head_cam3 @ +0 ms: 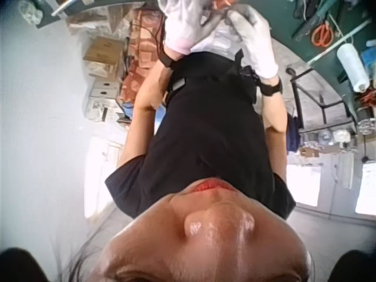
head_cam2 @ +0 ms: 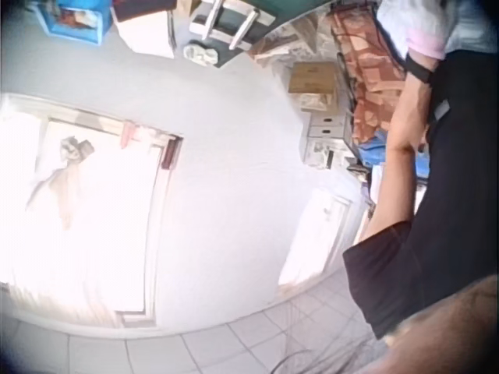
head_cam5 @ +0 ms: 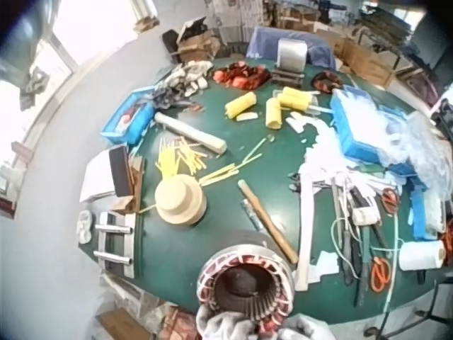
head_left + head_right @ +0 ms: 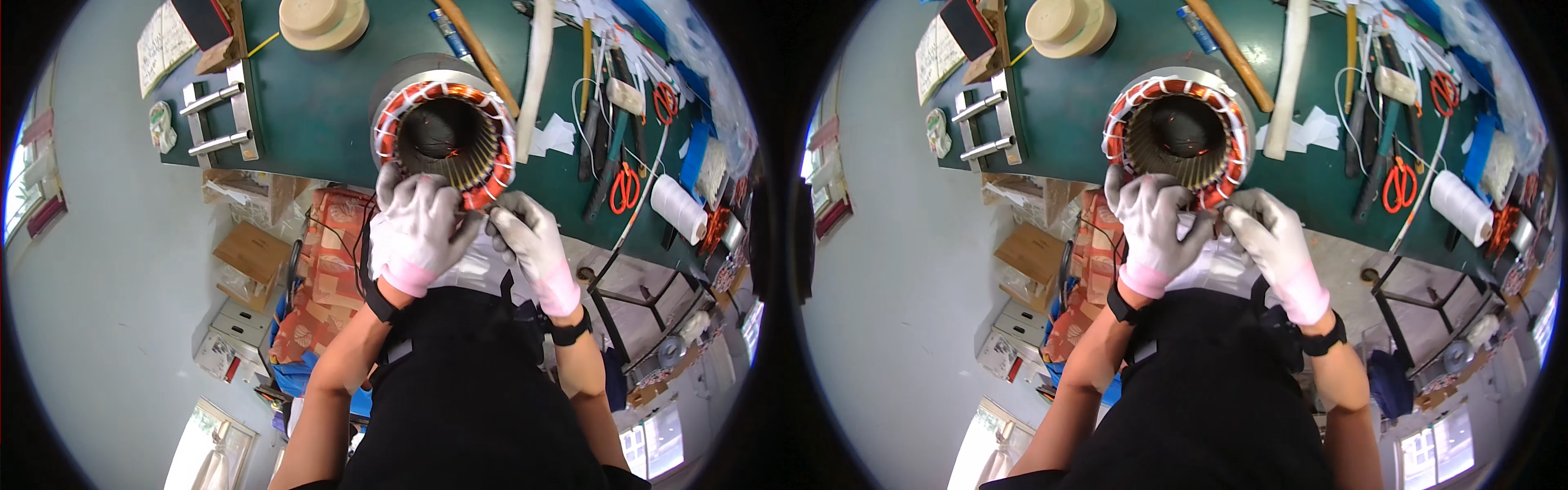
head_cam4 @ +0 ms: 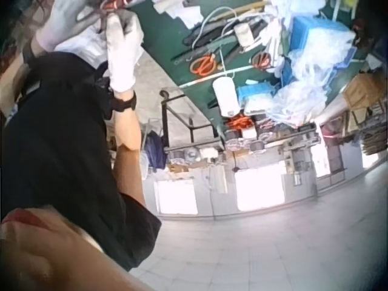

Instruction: The person secures the motor stator coils by threading and tying white cord around them, using pliers to pull the cord tight and shears to trim it. They then use a mallet and a wooden block to hammer the coils into place before finishing the lacing.

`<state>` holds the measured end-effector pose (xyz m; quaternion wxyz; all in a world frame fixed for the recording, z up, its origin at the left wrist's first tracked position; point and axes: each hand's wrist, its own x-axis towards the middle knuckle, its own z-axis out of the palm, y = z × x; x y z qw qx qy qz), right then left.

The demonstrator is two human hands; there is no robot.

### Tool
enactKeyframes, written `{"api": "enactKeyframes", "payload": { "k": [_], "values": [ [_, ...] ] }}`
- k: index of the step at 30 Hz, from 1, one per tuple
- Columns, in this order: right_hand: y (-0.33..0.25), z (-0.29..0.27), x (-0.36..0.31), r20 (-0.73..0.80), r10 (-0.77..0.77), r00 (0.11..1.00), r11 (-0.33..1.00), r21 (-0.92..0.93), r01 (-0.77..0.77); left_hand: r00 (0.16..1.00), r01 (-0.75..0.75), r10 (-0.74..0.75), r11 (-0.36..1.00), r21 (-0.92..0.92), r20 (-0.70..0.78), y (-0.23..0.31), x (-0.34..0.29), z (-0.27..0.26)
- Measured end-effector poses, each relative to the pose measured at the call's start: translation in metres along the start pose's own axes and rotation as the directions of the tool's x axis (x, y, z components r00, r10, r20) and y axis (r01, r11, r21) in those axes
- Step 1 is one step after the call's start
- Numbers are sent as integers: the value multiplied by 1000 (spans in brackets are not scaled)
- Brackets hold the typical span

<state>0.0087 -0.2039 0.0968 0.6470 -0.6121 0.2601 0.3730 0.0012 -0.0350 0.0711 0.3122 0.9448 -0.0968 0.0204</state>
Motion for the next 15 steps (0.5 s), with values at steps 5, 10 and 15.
{"api": "enactKeyframes", "payload": {
  "k": [5, 10, 15],
  "values": [
    [-10, 14, -4, -133, 219, 967, 968, 154, -198, 999, 1, -4, 996, -85, -37, -3, 0, 3],
    [-28, 24, -5, -188, 377, 907, 916, 218, -336, 995, -31, 20, 993, -111, -101, -6, -12, 14],
    [-34, 28, -7, -215, 410, 886, 898, 264, -352, 993, -59, 50, 995, -79, -109, -4, -21, 26]
  ]
}}
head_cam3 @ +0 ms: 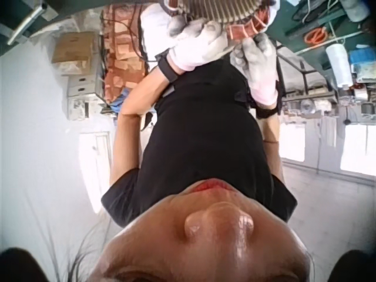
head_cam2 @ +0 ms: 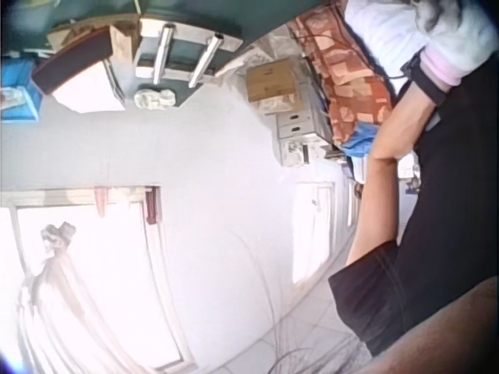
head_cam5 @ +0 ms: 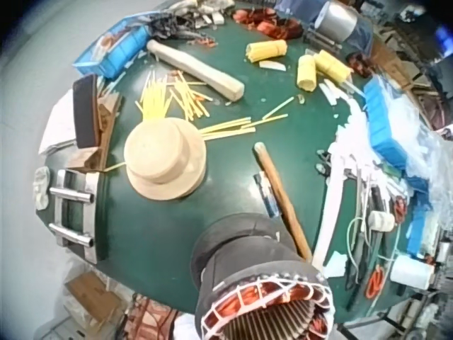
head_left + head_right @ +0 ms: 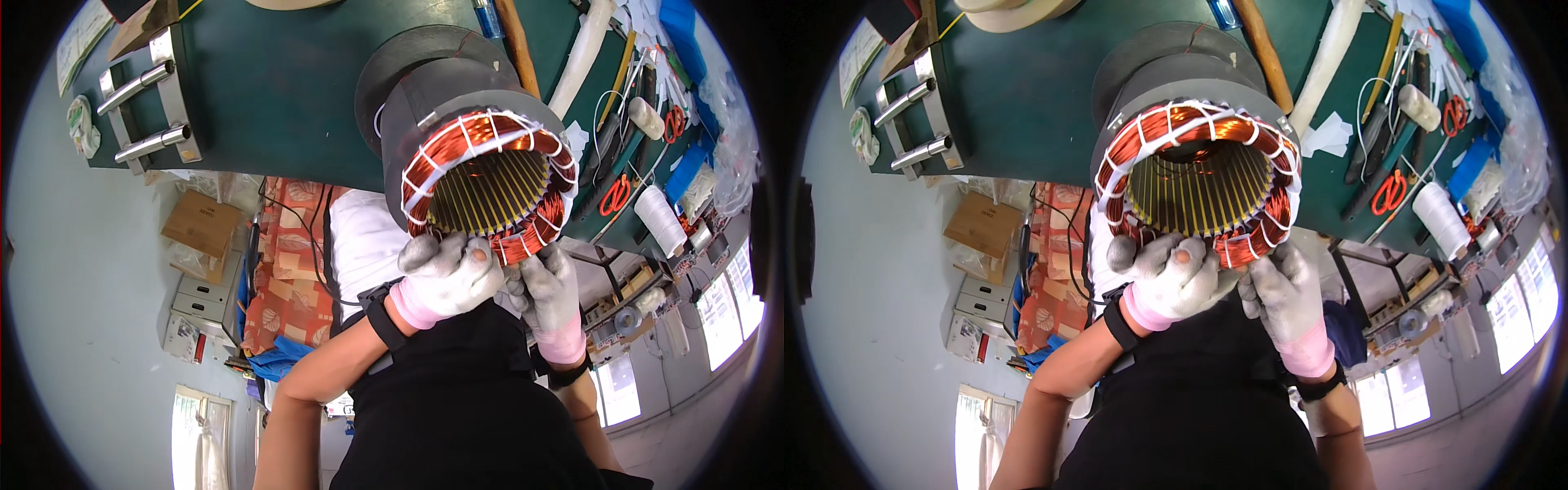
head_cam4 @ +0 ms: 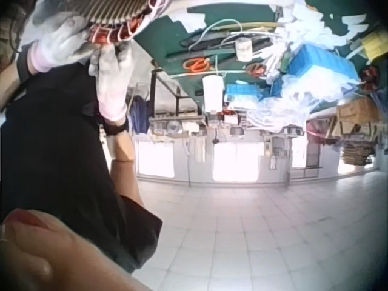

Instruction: The person secures the motor stator coils by threading and tying white cord around them, using pliers to pull the cord tight and shears to trim it. They then use a mallet and a wooden block to hammer the coils into place before finishing the lacing.

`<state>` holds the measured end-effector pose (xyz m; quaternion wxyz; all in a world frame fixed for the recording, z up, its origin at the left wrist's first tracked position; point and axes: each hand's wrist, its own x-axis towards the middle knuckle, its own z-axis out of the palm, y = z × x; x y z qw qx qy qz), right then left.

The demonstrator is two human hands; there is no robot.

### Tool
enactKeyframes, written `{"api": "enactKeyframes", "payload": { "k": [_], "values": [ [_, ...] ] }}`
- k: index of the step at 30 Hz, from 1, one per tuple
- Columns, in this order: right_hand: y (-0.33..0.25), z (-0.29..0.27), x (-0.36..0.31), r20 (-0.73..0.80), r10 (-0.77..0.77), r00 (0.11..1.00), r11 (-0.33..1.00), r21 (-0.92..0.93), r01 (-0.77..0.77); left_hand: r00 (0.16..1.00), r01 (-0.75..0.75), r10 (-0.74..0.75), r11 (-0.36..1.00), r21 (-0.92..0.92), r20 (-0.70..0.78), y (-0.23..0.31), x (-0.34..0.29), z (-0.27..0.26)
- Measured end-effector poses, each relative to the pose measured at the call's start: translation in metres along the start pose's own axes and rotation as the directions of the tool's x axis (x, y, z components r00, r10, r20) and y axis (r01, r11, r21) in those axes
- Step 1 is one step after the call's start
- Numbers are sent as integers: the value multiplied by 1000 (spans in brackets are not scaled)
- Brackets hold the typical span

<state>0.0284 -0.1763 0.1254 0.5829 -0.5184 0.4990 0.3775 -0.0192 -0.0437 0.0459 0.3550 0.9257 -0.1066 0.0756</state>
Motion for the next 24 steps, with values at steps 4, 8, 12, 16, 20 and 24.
{"api": "enactKeyframes", "payload": {
  "k": [4, 8, 12, 16, 20, 24],
  "values": [
    [-2, -4, 3, 2, 25, 1000, 1000, -3, -25, 999, -33, 33, 994, 101, 3, 0, -2, 6],
    [-2, -12, 6, 45, 46, 998, 999, -10, -45, 989, -89, 76, 991, 98, 131, 1, -9, -4],
    [-5, -23, 11, 172, 55, 984, 996, -75, -42, 991, -134, 129, 982, 135, 47, -4, -5, -5],
    [-6, -24, 12, 202, 33, 979, 997, -78, -17, 993, -115, 111, 976, 184, 28, -3, 5, -6],
    [-11, -21, 11, 158, 19, 987, 989, -149, 4, 994, -107, 102, 980, 167, 36, -4, -1, -5],
    [-11, -22, 12, 157, 2, 988, 963, -266, 41, 985, -149, 139, 984, 94, 102, -7, -6, -8]
  ]
}}
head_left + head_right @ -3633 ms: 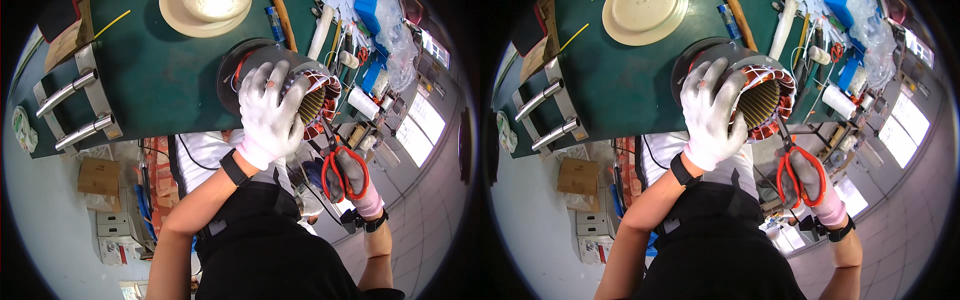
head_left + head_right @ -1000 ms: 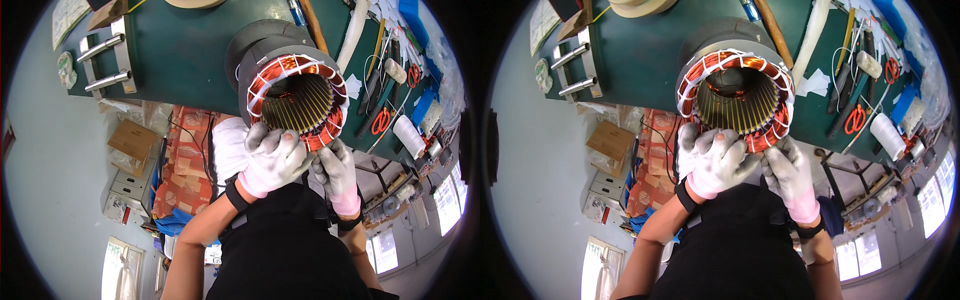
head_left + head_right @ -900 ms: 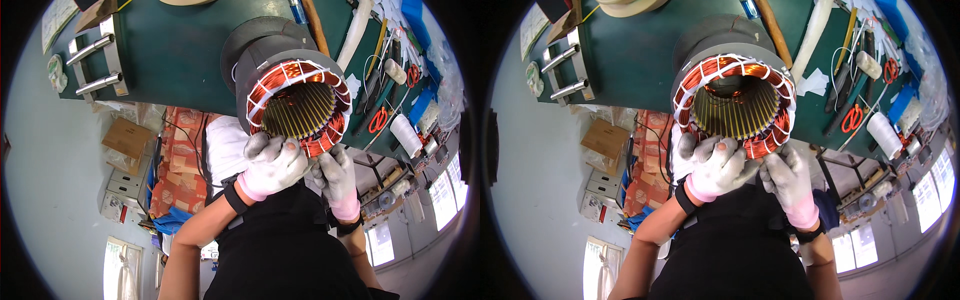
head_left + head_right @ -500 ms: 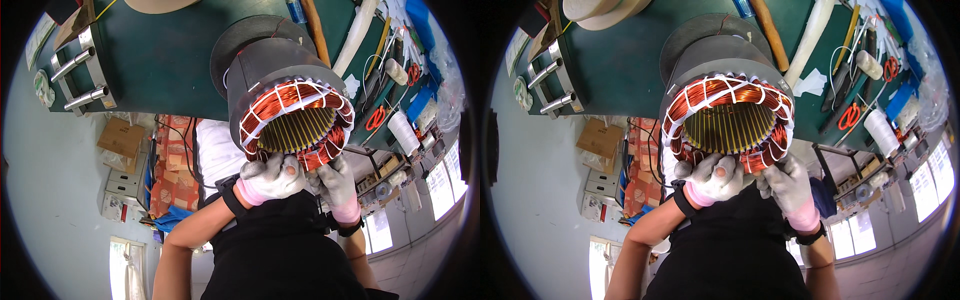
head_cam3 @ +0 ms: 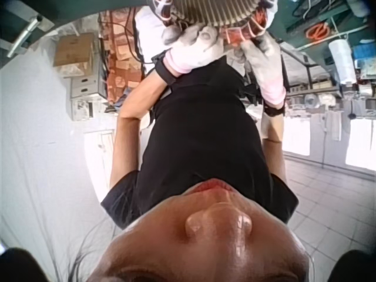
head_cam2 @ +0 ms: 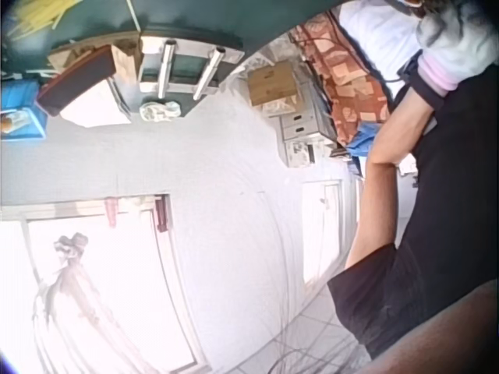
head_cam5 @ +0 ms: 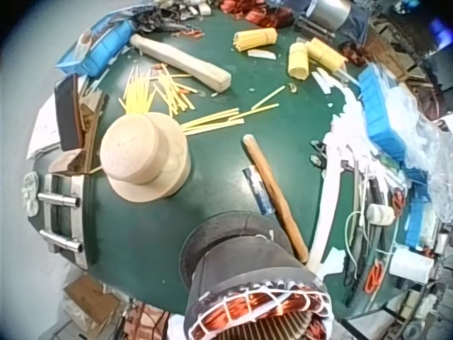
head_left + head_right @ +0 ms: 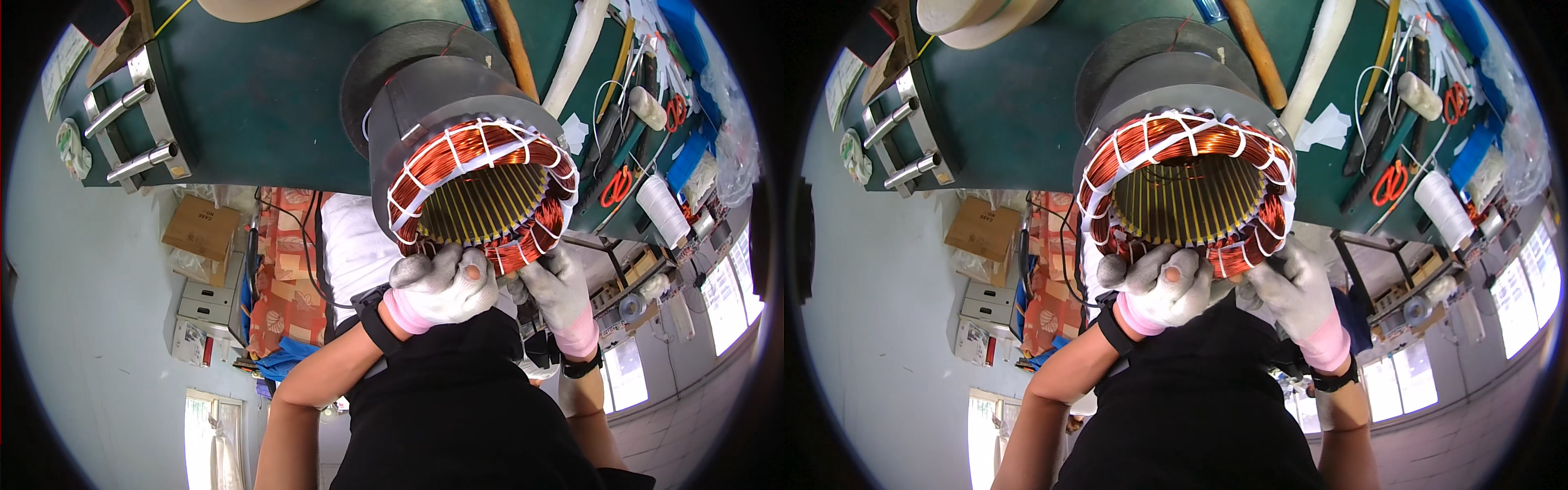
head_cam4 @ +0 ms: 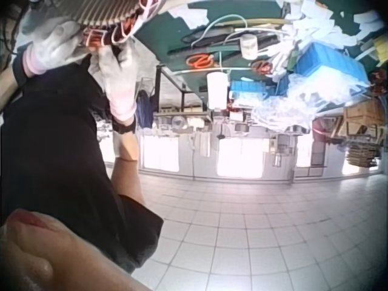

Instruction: The person secures the motor stator coils by threading and tying white cord around them, using pliers to pull the cord tight and shears to trim it. They then use a mallet and a wooden block to hammer the coils into place before finishing the lacing.

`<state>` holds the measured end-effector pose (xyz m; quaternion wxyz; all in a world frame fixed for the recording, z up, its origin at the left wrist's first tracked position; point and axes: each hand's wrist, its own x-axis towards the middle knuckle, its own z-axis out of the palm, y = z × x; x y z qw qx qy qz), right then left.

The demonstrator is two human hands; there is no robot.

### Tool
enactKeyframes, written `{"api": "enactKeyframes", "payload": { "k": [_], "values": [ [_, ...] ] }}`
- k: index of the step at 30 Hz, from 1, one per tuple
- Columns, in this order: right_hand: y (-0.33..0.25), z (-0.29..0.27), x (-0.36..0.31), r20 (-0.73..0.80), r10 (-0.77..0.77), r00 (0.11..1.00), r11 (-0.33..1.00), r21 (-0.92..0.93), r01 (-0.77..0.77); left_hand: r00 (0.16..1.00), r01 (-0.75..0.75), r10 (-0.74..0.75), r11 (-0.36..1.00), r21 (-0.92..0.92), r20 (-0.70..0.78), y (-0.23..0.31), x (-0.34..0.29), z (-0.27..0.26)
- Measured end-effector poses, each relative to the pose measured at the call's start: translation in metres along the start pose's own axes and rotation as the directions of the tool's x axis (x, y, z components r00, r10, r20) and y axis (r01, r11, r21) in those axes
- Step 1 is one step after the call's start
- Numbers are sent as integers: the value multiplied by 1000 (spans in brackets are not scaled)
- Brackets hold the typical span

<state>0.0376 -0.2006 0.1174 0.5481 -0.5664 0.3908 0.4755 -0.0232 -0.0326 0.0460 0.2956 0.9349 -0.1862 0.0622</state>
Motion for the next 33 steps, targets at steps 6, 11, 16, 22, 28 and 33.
{"api": "enactKeyframes", "payload": {
  "k": [6, 11, 16, 22, 28, 33],
  "values": [
    [9, 6, -3, 1, -8, 1000, 988, 156, 8, 1000, -15, 15, 1000, 1, 17, 2, -1, 0],
    [7, 13, -2, -28, -46, 999, 972, 231, 51, 1000, -11, 11, 1000, 13, -16, 3, -1, 1],
    [18, 7, 14, 64, -215, 975, 920, 349, 180, 998, 42, -41, 999, -6, 51, -1, 1, 0],
    [51, -15, 57, 53, -519, 853, 854, 70, 516, 1000, 16, -16, 997, 79, 4, -14, 14, -10],
    [112, -62, 148, -170, -974, 148, 224, -655, 721, 985, -167, 169, 985, 52, -33, -37, 26, -23],
    [124, -63, 157, -236, -967, 100, 224, -589, 776, 973, -227, 227, 974, -14, -39, -53, 22, -28]
  ]
}}
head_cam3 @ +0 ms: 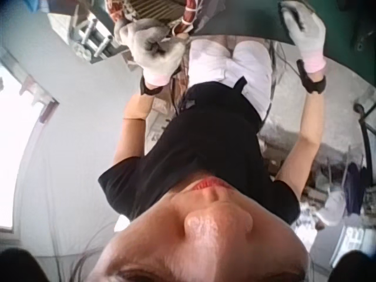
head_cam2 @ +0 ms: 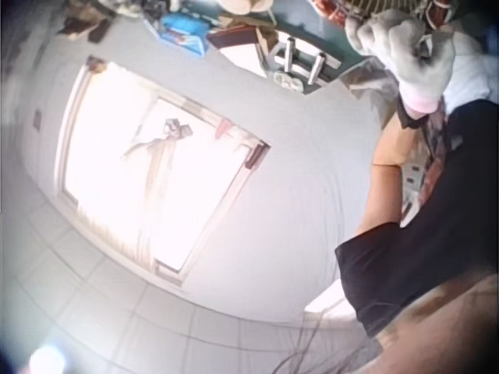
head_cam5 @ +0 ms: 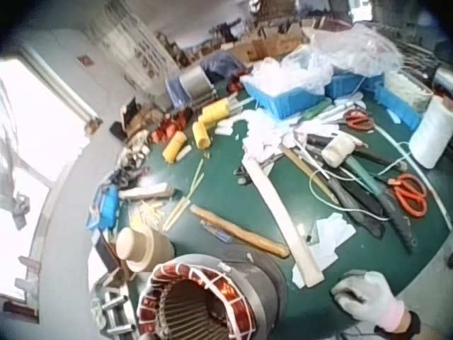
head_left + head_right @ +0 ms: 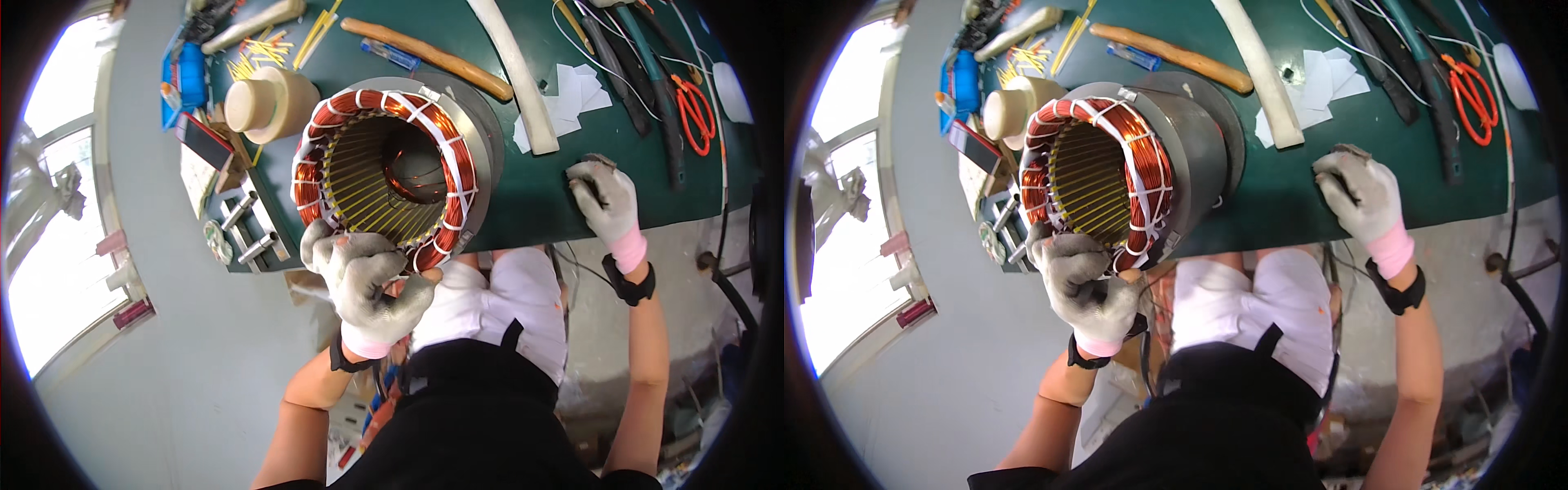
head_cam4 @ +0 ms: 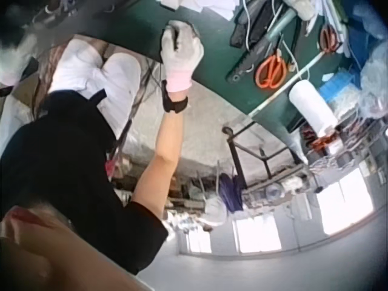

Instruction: The person secures the motor stator coils by threading and tying white cord around them, using pliers to pull the cord tight and shears to trim it. They then use a mallet and a wooden block to hammer the coils into place before finishing the lacing.

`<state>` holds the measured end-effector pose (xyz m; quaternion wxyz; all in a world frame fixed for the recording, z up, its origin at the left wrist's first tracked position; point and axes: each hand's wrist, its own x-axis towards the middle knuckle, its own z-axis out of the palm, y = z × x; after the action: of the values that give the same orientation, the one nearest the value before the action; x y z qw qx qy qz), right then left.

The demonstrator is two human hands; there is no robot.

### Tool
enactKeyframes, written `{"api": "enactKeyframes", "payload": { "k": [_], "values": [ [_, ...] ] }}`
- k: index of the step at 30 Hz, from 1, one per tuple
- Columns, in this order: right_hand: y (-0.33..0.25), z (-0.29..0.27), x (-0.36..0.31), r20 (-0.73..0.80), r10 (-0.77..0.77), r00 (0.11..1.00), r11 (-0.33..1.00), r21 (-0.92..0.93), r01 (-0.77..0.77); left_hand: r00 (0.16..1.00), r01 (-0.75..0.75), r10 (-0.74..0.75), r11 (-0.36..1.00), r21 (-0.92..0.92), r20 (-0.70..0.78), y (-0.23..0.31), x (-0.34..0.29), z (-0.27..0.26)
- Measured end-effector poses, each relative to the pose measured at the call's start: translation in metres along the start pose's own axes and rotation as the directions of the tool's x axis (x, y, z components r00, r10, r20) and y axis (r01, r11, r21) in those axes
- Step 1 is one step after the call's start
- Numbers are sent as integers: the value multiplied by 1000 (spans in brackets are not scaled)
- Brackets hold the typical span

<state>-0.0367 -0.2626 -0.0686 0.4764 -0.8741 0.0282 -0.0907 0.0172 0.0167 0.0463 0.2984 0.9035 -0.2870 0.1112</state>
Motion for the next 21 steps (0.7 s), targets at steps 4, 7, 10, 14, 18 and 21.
{"api": "enactKeyframes", "payload": {
  "k": [4, 7, 10, 14, 18, 21],
  "values": [
    [9, 1, -7, -69, -66, 995, 998, -1, 66, 992, -97, 88, 990, -100, -86, -14, -1, 7],
    [16, 4, -6, -88, -155, 984, 988, -2, 156, 965, -240, 215, 956, -168, -151, -25, 5, 7],
    [23, 9, -5, -133, -228, 964, 973, -46, 224, 967, -243, 224, 954, -177, -118, -33, 4, 3],
    [31, 17, -11, -213, -367, 906, 924, -201, 327, 969, -234, 217, 961, -149, -122, -37, 8, 5],
    [27, 18, -13, -223, -300, 928, 950, -158, 269, 952, -293, 288, 955, -39, -105, -36, 12, 4],
    [27, 17, -12, -232, -268, 935, 961, -133, 242, 954, -290, 285, 956, -44, -98, -39, 13, 5]
  ]
}}
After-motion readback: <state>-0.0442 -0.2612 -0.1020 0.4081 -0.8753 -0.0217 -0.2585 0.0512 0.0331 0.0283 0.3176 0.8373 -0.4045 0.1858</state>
